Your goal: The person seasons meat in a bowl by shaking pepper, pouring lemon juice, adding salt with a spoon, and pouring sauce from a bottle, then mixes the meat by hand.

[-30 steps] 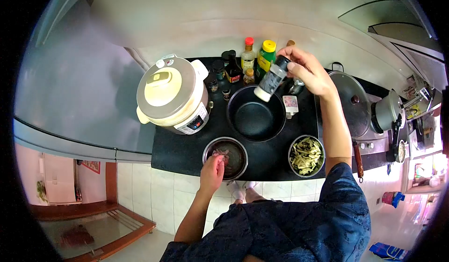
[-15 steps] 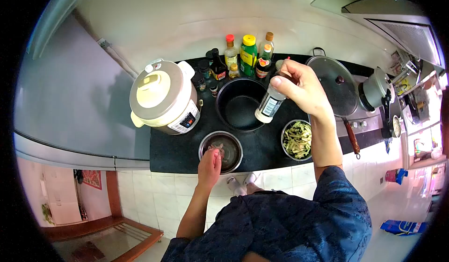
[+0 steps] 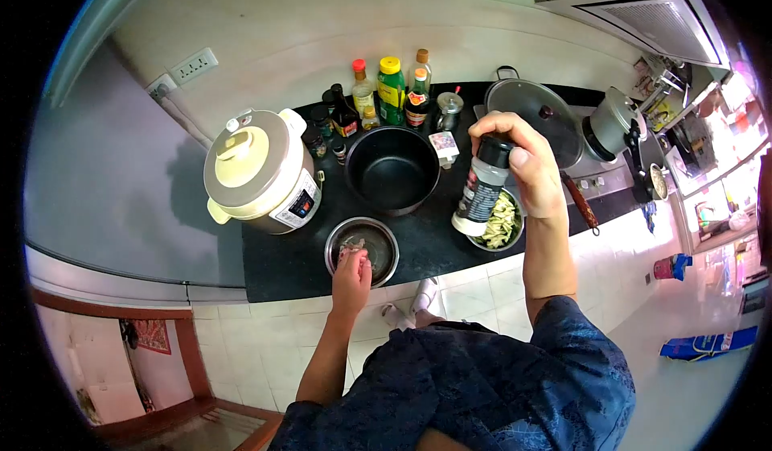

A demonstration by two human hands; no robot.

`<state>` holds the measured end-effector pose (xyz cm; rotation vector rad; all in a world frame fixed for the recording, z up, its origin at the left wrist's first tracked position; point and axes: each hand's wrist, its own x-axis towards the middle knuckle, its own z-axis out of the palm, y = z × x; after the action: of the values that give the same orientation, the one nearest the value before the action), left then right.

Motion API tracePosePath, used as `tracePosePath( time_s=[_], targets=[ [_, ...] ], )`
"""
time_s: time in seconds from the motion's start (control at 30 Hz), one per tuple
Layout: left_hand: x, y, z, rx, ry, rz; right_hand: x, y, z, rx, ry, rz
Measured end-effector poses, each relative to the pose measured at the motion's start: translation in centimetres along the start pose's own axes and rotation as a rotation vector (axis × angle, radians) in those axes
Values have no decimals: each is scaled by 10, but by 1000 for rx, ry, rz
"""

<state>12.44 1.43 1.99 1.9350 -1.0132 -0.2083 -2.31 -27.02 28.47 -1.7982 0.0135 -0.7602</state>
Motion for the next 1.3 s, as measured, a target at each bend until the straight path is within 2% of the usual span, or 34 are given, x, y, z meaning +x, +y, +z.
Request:
tracePosePath(
  time_s=[0.17,0.53,0.7,0.9,1.03,1.13,1.2,1.27,1.3],
  targets=[
    [-4,0,-1,1,-18,-6,-17,-12,4,44,42,-67],
    [-12,0,-18,69,5,16,-37,-30,44,372,117,-317],
    [-16,1,-22,24,17,-26,-36,-28,46,383,19,-398],
    [-17,-4,-23,43,34,-42,-35,-20,46,379,22,-333],
    [-17,-6,-24,43,38,-67,-37,-17,51,414,131,-200],
    [-18,-8,-21,35,67,-49,-35,-5,46,379,50,-251],
    [-16,-12,-22,34,90,-43,-30,2,47,276,50,-210],
    [-15,-18,-19,34,91,-53,-26,15,51,248,5,-85],
    [-14,-22,-17,37,94,-59,-27,26,49,294,22,66]
  ],
)
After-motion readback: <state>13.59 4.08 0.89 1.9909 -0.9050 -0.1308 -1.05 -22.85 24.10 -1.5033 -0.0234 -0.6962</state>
